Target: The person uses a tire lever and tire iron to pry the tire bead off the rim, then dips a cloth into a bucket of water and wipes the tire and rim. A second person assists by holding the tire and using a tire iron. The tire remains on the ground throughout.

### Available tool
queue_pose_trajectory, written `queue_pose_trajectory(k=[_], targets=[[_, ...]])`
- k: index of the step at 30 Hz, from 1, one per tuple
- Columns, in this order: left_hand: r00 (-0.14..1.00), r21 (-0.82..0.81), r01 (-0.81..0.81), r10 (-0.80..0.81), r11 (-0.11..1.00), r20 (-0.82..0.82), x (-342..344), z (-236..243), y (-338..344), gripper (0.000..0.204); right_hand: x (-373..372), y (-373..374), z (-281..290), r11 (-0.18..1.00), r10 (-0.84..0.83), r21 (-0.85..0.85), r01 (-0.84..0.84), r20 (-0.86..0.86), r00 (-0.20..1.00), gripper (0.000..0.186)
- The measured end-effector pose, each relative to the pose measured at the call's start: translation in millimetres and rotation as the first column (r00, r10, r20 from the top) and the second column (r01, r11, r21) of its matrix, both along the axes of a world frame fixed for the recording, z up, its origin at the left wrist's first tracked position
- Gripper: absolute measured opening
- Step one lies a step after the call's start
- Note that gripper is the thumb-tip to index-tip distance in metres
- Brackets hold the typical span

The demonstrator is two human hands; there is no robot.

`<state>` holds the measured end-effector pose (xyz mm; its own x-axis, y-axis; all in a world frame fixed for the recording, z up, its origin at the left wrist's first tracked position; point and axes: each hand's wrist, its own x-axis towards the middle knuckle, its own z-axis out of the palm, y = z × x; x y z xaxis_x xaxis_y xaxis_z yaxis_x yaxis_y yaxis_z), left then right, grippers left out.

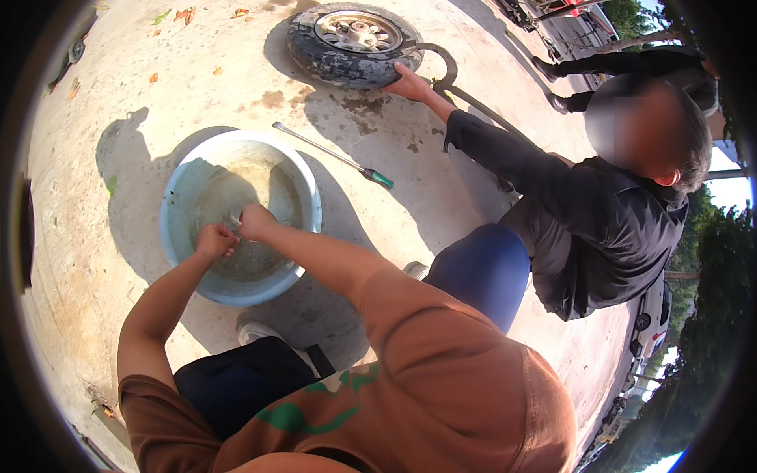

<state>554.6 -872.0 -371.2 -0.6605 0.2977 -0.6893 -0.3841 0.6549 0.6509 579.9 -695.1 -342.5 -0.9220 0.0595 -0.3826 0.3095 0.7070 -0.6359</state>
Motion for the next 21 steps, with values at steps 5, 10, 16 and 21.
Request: queue_pose_trajectory(k=[5, 10, 16, 21], targets=[[0.989, -0.194, 0.101, -0.076, 0.976, 0.13, -2, -11, -4, 0.028, 15, 5, 8, 0.981, 0.096, 0.139, -0.134, 0.249, 0.964, 0.024], [0.905, -0.185, 0.206, -0.259, 0.961, -0.336, 8, -54, -17, 0.025, 22, -7, 5, 0.857, 0.515, -0.078, -0.509, 0.11, 0.85, 0.025], [0.947, -0.209, 0.286, -0.309, 0.935, -0.09, -1, 2, -4, 0.019, 9, 15, -11, 0.912, -0.035, 0.393, 0.12, -0.216, 0.976, 0.022], [0.933, -0.327, 0.317, -0.355, 0.89, -0.063, 1, 32, 10, 0.035, 40, -7, 8, 0.83, 0.545, -0.383, -0.406, 0.394, 0.74, 0.021]])
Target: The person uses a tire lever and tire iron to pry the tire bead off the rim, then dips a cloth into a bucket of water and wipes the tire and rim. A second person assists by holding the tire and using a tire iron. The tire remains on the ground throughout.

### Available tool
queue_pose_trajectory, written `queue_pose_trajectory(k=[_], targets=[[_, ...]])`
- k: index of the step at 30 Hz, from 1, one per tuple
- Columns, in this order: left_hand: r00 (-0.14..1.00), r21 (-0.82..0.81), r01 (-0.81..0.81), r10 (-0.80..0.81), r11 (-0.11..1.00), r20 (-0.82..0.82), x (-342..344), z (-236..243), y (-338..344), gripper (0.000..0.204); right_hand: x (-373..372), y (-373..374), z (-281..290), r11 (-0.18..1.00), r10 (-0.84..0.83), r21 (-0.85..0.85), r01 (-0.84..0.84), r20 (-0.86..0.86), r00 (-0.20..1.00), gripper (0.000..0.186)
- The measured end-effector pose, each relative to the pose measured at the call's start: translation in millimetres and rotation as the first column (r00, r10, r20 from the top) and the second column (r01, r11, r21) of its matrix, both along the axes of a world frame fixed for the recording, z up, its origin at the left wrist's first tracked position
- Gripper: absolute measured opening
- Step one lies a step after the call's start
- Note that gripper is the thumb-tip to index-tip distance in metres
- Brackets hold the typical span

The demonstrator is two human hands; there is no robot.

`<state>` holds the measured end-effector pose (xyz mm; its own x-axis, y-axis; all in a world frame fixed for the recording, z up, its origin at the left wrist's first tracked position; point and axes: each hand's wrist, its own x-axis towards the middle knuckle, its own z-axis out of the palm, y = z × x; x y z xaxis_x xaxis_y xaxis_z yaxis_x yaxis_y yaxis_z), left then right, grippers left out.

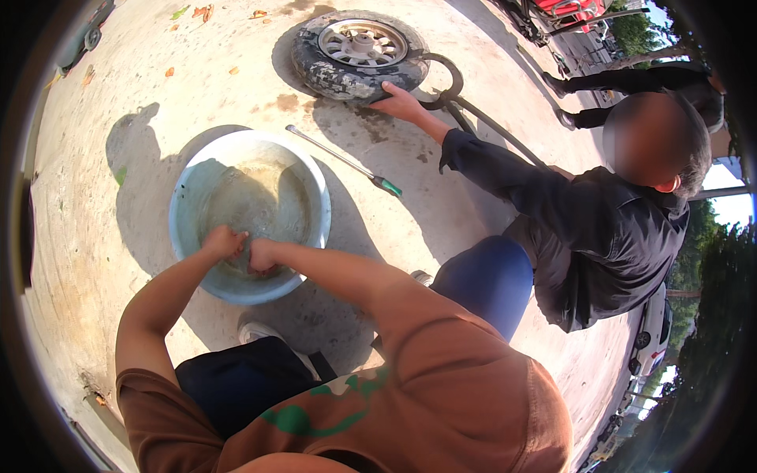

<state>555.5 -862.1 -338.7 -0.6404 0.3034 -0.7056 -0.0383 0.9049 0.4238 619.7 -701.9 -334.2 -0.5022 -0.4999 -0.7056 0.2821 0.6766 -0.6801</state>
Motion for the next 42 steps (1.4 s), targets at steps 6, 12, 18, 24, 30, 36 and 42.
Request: queue_pose_trajectory(k=[6, 12, 18, 24, 30, 36, 42], targets=[[0.997, 0.069, 0.076, -0.074, 0.995, -0.028, -7, -30, -11, 0.039, -33, 41, 4, 0.925, 0.001, 0.341, 0.165, -0.438, 0.899, 0.022], [0.994, 0.086, 0.113, -0.112, 0.99, -0.014, -3, -30, -4, 0.033, -47, 57, 4, 0.932, 0.021, 0.335, 0.136, -0.426, 0.904, 0.02], [0.984, 0.098, 0.084, -0.098, 0.992, 0.148, -2, -46, -2, 0.03, -37, 47, 6, 0.938, 0.223, 0.341, -0.062, -0.456, 0.862, 0.018], [0.957, 0.14, 0.188, -0.15, 0.972, -0.247, 8, -40, 1, 0.016, -21, 59, 24, 0.947, 0.256, 0.307, -0.097, -0.535, 0.806, 0.015], [0.986, 0.122, 0.161, -0.164, 0.979, 0.013, 8, 13, 35, 0.023, -1, 98, 92, 0.856, 0.517, 0.262, -0.446, -0.479, 0.709, 0.02], [0.973, 0.227, 0.22, -0.229, 0.949, 0.016, 19, -1, 49, 0.033, 20, 163, 183, 0.8, 0.589, 0.32, -0.507, -0.259, 0.766, 0.032], [0.973, 0.236, 0.099, -0.144, 0.967, 0.178, 13, -12, 54, 0.032, -1, 176, 207, 0.771, 0.585, 0.485, -0.413, -0.283, 0.76, 0.033]])
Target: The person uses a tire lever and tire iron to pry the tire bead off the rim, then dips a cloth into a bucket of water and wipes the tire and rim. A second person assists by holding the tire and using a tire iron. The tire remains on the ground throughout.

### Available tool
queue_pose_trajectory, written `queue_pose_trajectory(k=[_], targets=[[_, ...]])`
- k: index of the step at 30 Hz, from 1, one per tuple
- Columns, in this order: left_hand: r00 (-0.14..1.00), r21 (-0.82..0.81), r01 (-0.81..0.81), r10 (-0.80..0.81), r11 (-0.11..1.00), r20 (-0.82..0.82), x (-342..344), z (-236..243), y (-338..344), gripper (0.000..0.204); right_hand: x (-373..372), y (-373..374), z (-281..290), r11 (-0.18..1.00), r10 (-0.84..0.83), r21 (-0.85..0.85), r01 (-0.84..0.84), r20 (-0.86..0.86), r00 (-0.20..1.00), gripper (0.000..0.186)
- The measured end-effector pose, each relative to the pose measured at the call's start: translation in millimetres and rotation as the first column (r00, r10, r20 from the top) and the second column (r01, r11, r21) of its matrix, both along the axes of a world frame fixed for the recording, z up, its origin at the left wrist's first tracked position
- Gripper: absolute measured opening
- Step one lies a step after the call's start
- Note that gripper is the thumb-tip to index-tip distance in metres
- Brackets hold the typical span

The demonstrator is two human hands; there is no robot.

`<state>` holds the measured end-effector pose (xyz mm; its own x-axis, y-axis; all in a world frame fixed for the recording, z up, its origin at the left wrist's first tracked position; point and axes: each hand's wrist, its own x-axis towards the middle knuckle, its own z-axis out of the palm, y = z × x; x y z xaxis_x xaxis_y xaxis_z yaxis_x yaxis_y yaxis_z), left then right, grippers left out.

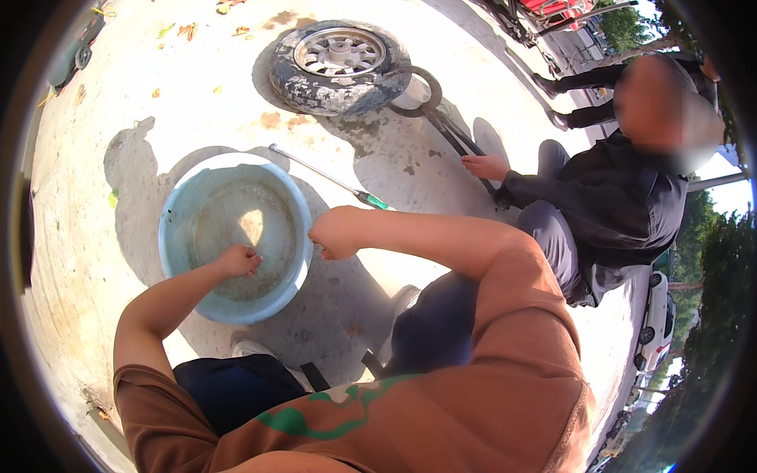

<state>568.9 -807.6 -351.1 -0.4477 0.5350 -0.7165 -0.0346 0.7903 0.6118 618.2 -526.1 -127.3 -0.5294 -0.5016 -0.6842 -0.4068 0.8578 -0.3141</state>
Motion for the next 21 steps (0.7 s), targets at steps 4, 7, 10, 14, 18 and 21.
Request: queue_pose_trajectory(k=[4, 7, 10, 14, 18, 21], targets=[[1.0, -0.006, -0.012, 0.012, 1.0, 0.018, -9, 3, 10, 0.03, -8, -2, -4, 0.994, 0.023, -0.106, -0.031, -0.073, 0.997, 0.034], [0.997, 0.014, -0.053, 0.052, 0.999, 0.062, -14, 0, 15, 0.029, -12, 4, -4, 0.986, 0.0, -0.165, -0.011, -0.067, 0.998, 0.033], [0.992, 0.015, -0.083, 0.081, 0.996, 0.098, -14, -4, 13, 0.028, -20, 14, -6, 0.988, -0.046, -0.149, 0.03, -0.1, 0.994, 0.033], [0.989, -0.034, -0.087, 0.09, 0.996, 0.12, -11, -3, 12, 0.027, -29, 35, -18, 0.976, -0.119, -0.193, 0.101, -0.082, 0.99, 0.035], [0.984, 0.015, -0.076, 0.072, 0.997, 0.16, -10, 4, 16, 0.02, -43, 59, -38, 0.982, -0.179, -0.082, 0.169, -0.126, 0.976, 0.028], [0.968, 0.043, -0.154, 0.143, 0.987, 0.206, -12, 7, 23, 0.017, -57, 84, -55, 0.934, -0.355, -0.102, 0.341, -0.183, 0.917, 0.025]])
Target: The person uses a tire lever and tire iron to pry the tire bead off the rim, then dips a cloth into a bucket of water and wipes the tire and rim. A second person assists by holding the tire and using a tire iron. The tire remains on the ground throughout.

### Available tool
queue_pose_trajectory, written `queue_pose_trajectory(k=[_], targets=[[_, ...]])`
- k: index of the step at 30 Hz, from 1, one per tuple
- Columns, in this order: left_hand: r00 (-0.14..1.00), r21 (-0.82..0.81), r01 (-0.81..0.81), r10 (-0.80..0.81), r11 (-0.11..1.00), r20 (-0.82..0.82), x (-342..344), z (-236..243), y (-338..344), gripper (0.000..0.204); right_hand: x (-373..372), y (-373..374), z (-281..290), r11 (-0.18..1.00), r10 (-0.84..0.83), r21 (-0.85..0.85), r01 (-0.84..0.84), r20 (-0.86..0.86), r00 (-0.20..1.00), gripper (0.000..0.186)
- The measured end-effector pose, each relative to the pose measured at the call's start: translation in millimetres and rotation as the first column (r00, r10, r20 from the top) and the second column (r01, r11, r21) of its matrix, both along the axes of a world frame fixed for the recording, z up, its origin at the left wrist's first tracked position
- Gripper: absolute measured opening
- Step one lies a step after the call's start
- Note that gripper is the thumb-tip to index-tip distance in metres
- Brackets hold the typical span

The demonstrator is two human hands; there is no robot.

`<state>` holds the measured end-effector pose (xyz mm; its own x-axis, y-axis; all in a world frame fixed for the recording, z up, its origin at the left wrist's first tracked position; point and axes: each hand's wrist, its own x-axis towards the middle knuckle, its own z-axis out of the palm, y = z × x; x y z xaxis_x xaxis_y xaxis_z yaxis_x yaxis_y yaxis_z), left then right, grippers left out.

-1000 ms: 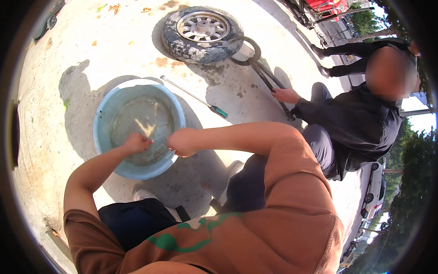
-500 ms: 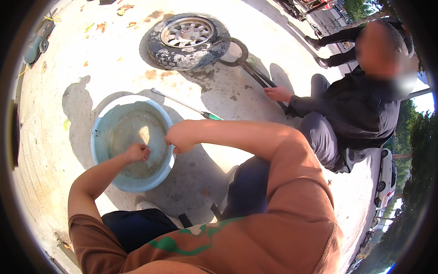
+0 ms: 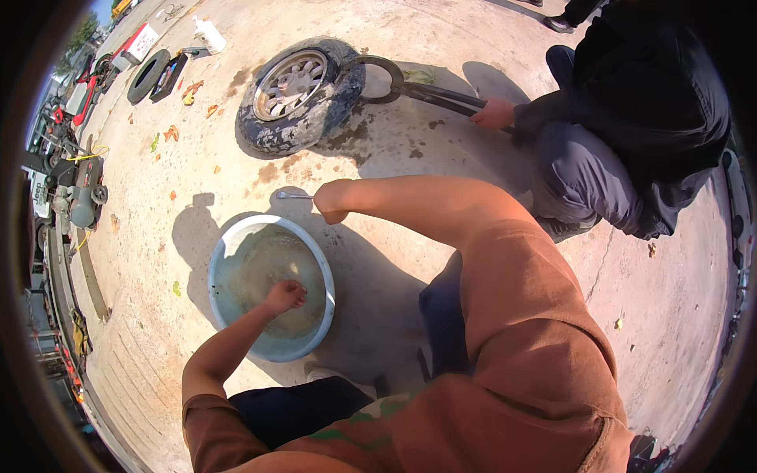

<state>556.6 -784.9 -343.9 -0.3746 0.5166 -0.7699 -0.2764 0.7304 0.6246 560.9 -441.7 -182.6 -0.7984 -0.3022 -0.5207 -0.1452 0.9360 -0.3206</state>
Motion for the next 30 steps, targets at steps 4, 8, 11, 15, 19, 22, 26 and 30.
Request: queue_pose_trajectory(k=[4, 8, 11, 15, 19, 22, 26, 30], targets=[[0.929, -0.091, 0.245, -0.261, 0.965, -0.264, -7, -2, 14, 0.019, -6, 23, -24, 0.99, -0.097, 0.105, 0.093, 0.028, 0.995, 0.025], [0.829, -0.155, 0.31, -0.347, 0.938, -0.438, -15, 0, 40, 0.028, -1, 35, -29, 0.983, -0.174, 0.06, 0.172, 0.032, 0.984, 0.029], [0.792, -0.181, 0.32, -0.368, 0.93, -0.487, -22, 12, 67, 0.029, -6, 43, -22, 0.977, -0.21, 0.048, 0.21, 0.005, 0.978, 0.029], [0.711, -0.353, 0.373, -0.509, 0.858, -0.486, -28, 32, 83, 0.029, -21, 57, -13, 0.932, -0.362, -0.034, 0.36, -0.039, 0.932, 0.036], [0.651, -0.318, 0.458, -0.557, 0.83, -0.515, -32, 31, 78, 0.018, -32, 63, -16, 0.909, -0.412, -0.101, 0.404, -0.07, 0.909, 0.038], [0.694, -0.289, 0.458, -0.541, 0.841, -0.474, -30, 31, 72, 0.019, -35, 58, -21, 0.93, -0.359, -0.112, 0.35, -0.07, 0.931, 0.038], [0.645, -0.378, 0.478, -0.609, 0.793, -0.462, -20, 59, 78, 0.022, -33, 50, -24, 0.964, -0.245, -0.114, 0.239, -0.041, 0.969, 0.038], [0.482, -0.557, 0.482, -0.735, 0.677, -0.476, -19, 91, 101, 0.029, -23, 51, -23, 0.975, -0.203, -0.098, 0.199, -0.028, 0.979, 0.034]])
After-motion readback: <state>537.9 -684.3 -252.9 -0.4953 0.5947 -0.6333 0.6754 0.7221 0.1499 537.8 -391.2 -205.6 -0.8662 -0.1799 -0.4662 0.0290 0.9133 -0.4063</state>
